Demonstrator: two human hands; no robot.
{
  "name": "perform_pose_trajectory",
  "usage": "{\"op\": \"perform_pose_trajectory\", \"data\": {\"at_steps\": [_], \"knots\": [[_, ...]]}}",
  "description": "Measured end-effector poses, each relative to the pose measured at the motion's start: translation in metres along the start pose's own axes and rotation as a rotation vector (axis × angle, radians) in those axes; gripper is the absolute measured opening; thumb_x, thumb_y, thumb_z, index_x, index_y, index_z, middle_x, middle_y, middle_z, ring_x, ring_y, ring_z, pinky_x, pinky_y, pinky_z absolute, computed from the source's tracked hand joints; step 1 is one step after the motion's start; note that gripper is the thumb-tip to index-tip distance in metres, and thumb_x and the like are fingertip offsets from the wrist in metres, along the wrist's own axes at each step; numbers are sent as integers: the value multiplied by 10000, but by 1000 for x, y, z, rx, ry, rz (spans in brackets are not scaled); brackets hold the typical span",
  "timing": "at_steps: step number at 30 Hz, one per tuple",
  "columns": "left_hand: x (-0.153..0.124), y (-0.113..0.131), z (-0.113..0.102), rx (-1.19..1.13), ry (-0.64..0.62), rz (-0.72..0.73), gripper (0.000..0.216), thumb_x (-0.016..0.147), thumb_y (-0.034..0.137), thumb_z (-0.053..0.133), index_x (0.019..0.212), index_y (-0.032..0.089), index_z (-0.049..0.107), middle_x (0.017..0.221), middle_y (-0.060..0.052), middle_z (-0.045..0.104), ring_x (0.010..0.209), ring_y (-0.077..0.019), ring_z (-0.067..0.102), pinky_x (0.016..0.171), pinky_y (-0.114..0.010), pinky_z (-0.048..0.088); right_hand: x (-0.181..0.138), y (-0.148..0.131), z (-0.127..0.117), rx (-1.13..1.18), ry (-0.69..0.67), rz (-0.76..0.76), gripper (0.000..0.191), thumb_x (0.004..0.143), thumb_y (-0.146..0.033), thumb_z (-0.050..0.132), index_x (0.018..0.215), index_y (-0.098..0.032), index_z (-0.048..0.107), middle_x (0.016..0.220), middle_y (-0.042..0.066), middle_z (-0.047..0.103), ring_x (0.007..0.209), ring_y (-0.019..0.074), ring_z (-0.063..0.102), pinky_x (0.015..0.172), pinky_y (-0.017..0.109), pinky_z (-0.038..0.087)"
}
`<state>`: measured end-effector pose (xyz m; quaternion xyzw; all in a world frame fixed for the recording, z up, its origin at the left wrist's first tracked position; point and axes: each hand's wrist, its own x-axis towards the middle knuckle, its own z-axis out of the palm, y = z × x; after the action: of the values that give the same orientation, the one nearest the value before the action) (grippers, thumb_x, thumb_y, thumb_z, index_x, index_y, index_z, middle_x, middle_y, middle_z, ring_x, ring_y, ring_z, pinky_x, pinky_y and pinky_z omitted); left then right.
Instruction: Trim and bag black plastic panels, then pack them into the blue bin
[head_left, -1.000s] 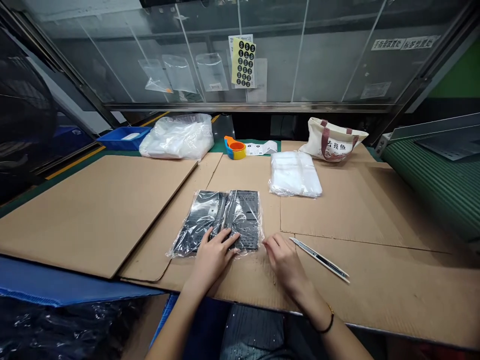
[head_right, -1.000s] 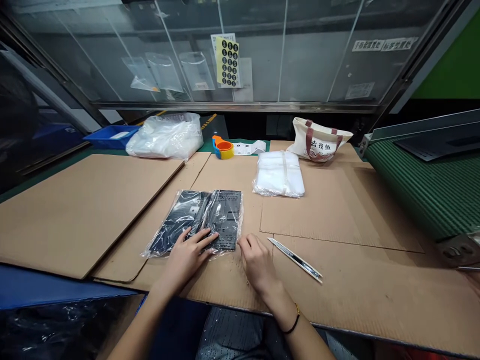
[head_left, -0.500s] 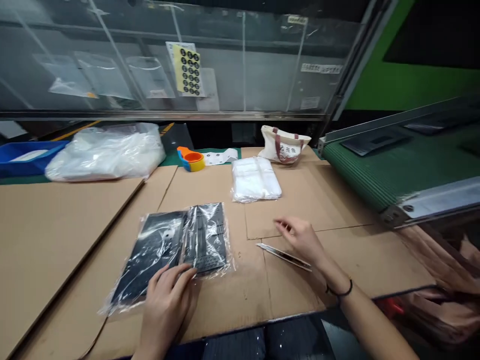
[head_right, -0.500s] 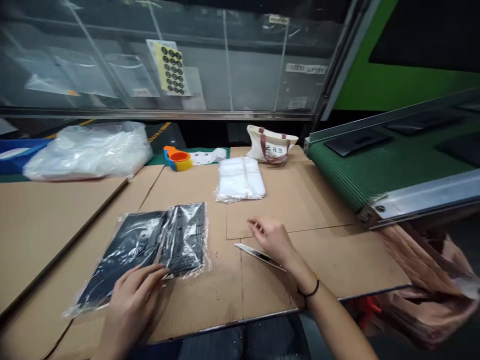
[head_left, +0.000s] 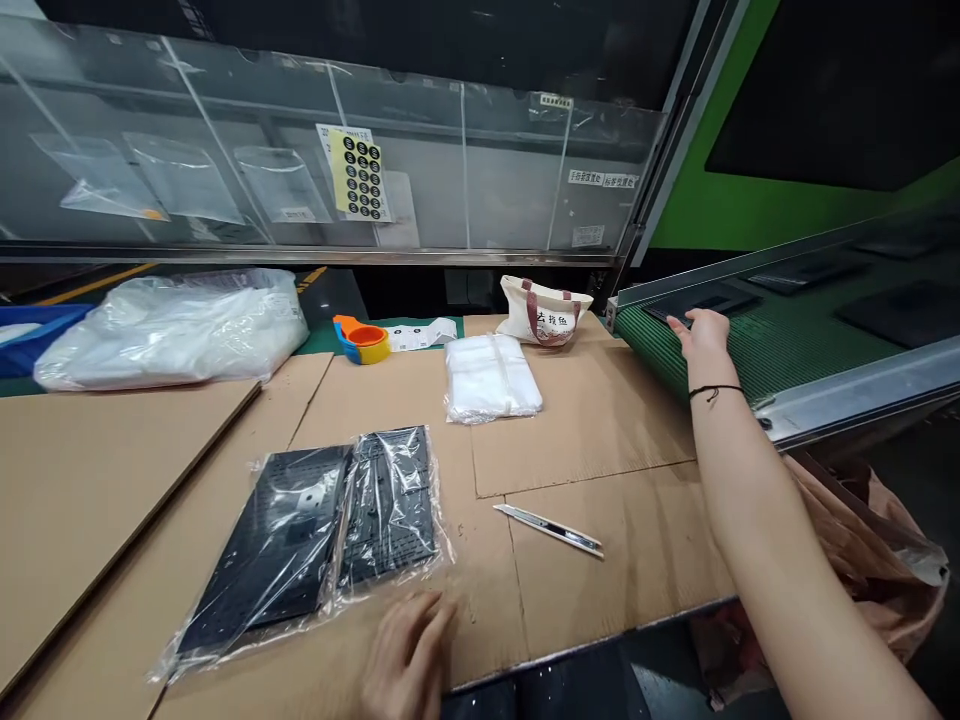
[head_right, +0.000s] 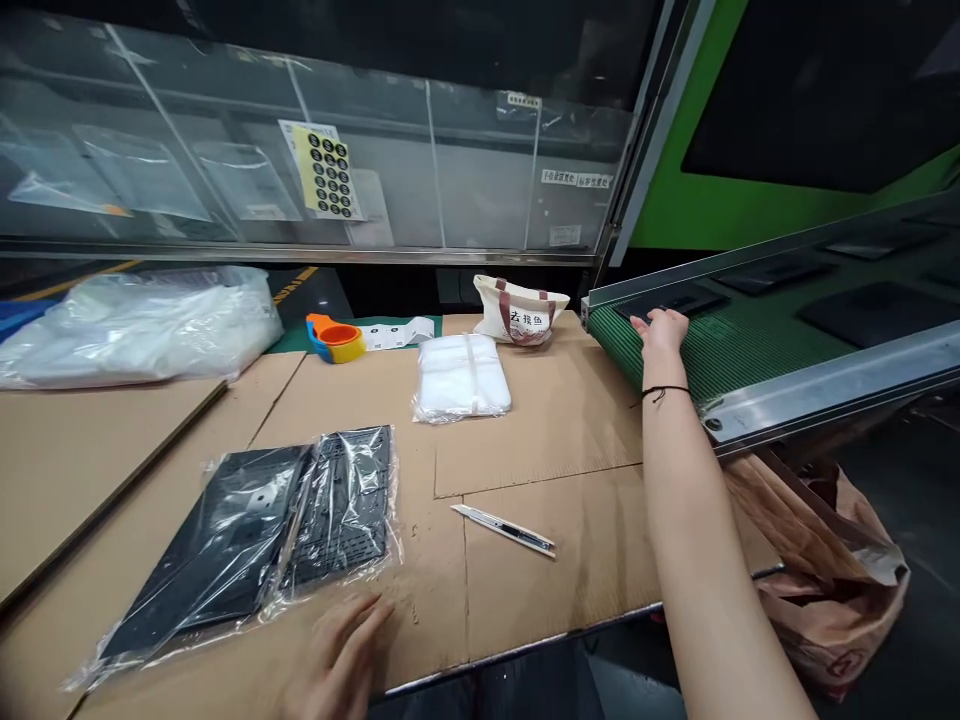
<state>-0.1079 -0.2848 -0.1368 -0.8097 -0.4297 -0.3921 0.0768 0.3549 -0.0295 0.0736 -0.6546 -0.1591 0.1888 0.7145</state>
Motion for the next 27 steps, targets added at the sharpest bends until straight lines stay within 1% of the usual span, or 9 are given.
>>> {"op": "perform_pose_trajectory", "data": {"at_steps": [7,10,13,16,19,21,23,25,27], "knots": [[-5,1,8,75,-20,64,332,851,22,543,1136,166,634,1056,-117,664,995,-217,635,874,-338,526,11,3,2,-76,62,-7,245,922,-290,598,1118,-143,592,1042,55,634,820,147,638,680,309,563],[-1,5,5,50,1,41,324,855,19,524,1113,177,643,1028,-101,677,973,-207,650,882,-333,528,1,-10,0,-58,70,-119,170,909,-224,612,1052,-134,608,954,25,631,729,111,611,604,249,537],[6,14,0,-37,11,-49,318,864,48,521,1118,198,639,1019,-83,689,954,-190,669,862,-290,543,-34,-15,-6,-17,-41,-232,153,871,-77,601,1011,-114,648,792,-12,595,574,41,504,501,162,428],[16,25,-7,-215,36,-212,346,857,73,541,1145,244,628,1037,-60,702,975,-188,678,871,-279,549,-92,7,-24,6,-279,-257,176,781,-62,662,935,-132,712,699,-18,587,497,36,471,444,173,380],[31,39,-12,-605,17,-554,393,877,181,581,1259,274,561,1185,-72,677,1112,-218,641,950,-332,527,-162,49,-54,-18,-565,-182,170,632,-138,792,790,-169,737,657,-15,620,422,57,455,374,197,386],[48,48,-15,-971,61,-872,476,888,311,598,1345,282,468,1323,-89,606,1204,-231,590,1003,-366,497,-207,74,-77,-80,-965,-91,146,647,-281,808,752,-204,743,644,-10,619,409,69,461,356,207,403],[68,54,-18,-1259,183,-1143,550,850,409,645,1346,272,451,1404,-93,541,1261,-236,542,1040,-363,465,-244,90,-98,-133,-1281,-23,145,732,-359,757,717,-217,734,657,1,607,422,72,468,352,199,389],[87,58,-21,-1378,295,-1323,586,776,393,736,1292,245,501,1363,-90,573,1237,-234,557,1010,-325,481,-268,95,-114,-158,-1487,20,120,780,-355,732,863,-268,743,674,-13,598,473,79,501,398,190,418],[100,60,-23,-1477,331,-1436,535,734,324,782,1206,213,555,1193,-80,671,1072,-218,652,897,-299,538,-277,95,-124,-113,-1604,61,387,793,-376,729,1170,-373,640,758,-27,632,513,88,531,437,193,456]]}}
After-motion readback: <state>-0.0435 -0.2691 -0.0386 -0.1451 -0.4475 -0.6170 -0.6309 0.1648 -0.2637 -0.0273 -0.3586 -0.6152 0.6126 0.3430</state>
